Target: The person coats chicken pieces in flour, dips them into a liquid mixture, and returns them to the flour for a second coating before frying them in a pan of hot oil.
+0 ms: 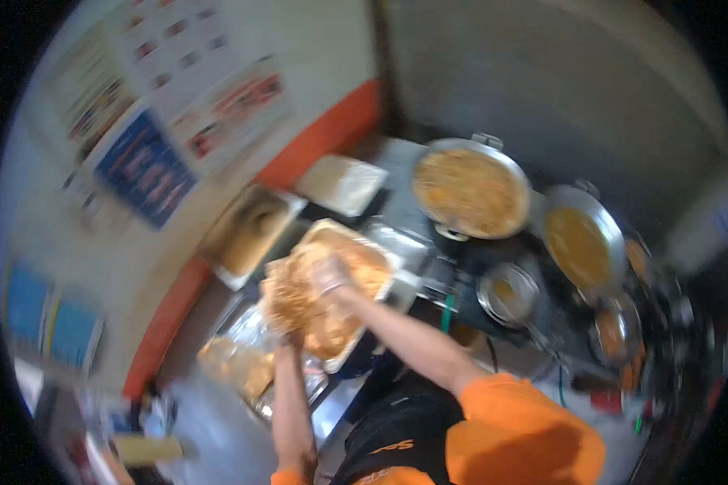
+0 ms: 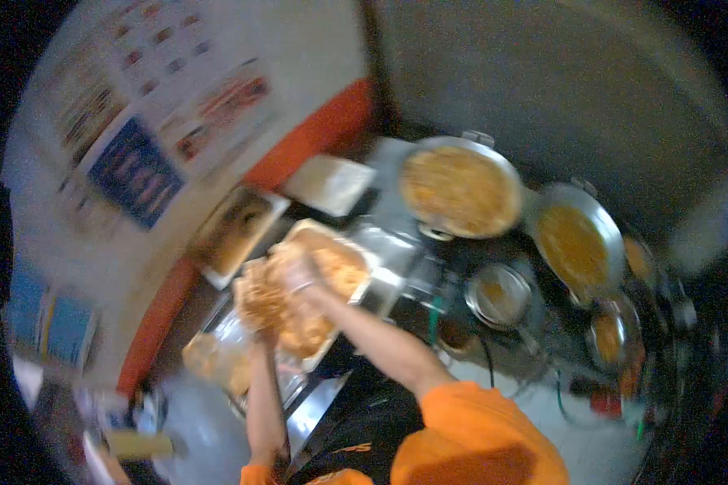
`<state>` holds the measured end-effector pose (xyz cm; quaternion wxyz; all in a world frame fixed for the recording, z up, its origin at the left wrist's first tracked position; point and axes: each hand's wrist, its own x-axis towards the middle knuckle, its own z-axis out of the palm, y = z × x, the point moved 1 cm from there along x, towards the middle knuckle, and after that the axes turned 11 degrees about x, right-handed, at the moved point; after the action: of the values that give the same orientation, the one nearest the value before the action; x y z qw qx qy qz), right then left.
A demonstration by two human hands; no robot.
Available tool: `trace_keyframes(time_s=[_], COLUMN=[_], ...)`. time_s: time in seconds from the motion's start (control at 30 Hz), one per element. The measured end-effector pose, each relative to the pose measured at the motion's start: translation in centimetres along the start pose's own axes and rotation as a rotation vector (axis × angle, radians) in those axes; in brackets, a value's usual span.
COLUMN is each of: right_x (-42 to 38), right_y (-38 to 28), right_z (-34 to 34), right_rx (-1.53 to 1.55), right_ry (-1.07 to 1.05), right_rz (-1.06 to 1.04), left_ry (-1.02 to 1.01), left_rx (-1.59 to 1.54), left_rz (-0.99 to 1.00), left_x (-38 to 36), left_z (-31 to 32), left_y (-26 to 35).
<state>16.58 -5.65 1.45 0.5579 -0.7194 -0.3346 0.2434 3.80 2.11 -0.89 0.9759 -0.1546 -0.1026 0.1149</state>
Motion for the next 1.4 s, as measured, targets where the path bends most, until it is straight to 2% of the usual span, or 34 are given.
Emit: trace_keyframes(time_s=[0.07, 0.1, 0.13, 0.2, 0.23, 0.3, 0.33, 0.37, 0.47, 0.53, 0.57, 0.67, 0.8, 0.97, 1.07, 1.1, 1.13, 1.17, 1.2, 1.23, 1.3, 1.33, 1.37, 1.4], right_x=[-3.1, -3.1, -3.2, -0.5, -1.1, -2.4, -3.3, -4.0, -5.4, -7.9, -11.0, -10.1, -12.9, -14.3, -17.7, -18.8, -20.7, -19.7, -19.6, -22.8, -29.3, -32.3, -35.9, -39.3], right_y=[0.0, 0.2, 0.3, 6.0, 5.3, 2.4, 1.5, 1.2, 0.1, -1.5, -4.7, -4.1, -5.0, -1.8, -2.2, -1.8, -1.2, 3.4, 8.1, 9.7, 12.9, 14.8, 18.8, 16.2], right_z=[1.5, 1.8, 2.1, 2.9, 1.7, -0.1, -0.5, -0.7, -0.7, -2.4, -4.8, -5.3, -8.2, -7.4, -11.4, -13.8, -16.4, -17.5, -20.2, -24.4, -32.3, -35.3, -37.1, -39.4], right_rx=[-0.127, -0.066, -0.001, -0.091, -0.135, -0.307, -0.308, -0.243, -0.02, 0.16, 0.1, 0.187, 0.274, 0.518, 0.498, 0.318, 0.485, 0.339, 0.307, 0.146, -0.196, -0.279, -0.308, -0.475], right_ry=[-0.057, 0.0, 0.062, 0.289, 0.285, -0.067, -0.083, -0.01, 0.413, 0.088, 0.038, 0.117, 0.04, 0.048, -0.029, 0.003, 0.049, 0.177, 0.112, 0.115, 0.078, 0.025, 0.105, -0.004], right_rz=[-0.12, -0.055, 0.007, -0.183, -0.231, -0.133, -0.14, -0.222, -0.708, -0.456, -0.356, -0.267, -0.21, -0.442, -0.336, -0.336, -0.333, -0.368, -0.306, -0.218, 0.007, 0.421, 0.568, 0.755], left_ry=[0.261, 0.284, 0.294, 0.273, 0.264, 0.252, 0.241, 0.233, 0.21, 0.206, 0.205, 0.208, 0.254, 0.241, 0.183, 0.154, 0.131, 0.099, 0.082, 0.081, 0.269, 0.329, 0.365, 0.395], left_rx=[1.236, 1.335, 1.387, 1.427, 1.43, 1.449, 1.462, 1.474, 1.512, 1.551, 1.585, 1.714, 1.966, 2.209, 2.31, 2.344, 2.375, 2.405, 2.425, 2.449, 2.531, 2.563, 2.596, 2.625], left_rz=[0.348, 0.363, 0.369, 0.356, 0.346, 0.334, 0.33, 0.327, 0.345, 0.367, 0.377, 0.442, 0.579, 0.7, 0.732, 0.727, 0.711, 0.677, 0.608, 0.527, 0.536, 0.545, 0.555, 0.563], left_x=[2.0, 2.6, 2.9, 3.8, 4.2, 4.8, 5.2, 5.5, 5.7, 5.9, 6.1, 6.0, 3.9, 2.6, 2.5, 2.3, 1.8, 1.2, 0.4, -0.3, -3.1, -3.9, -5.0, -6.0], left_z=[-0.5, -0.8, -0.9, -0.7, -0.6, -0.5, -0.5, -0.6, -0.6, -0.8, -1.0, -2.0, -3.2, -3.6, -3.4, -3.5, -3.8, -4.2, -4.6, -5.3, -2.2, -2.9, -4.1, -5.4], left_y=[-1.2, -1.4, -1.1, -0.1, 0.2, 0.7, 0.7, 0.5, 0.1, -0.3, -0.5, -1.8, -3.2, -3.4, -3.4, -3.3, -3.0, -2.4, -1.6, -0.3, -10.2, -9.5, -7.2, -5.3])
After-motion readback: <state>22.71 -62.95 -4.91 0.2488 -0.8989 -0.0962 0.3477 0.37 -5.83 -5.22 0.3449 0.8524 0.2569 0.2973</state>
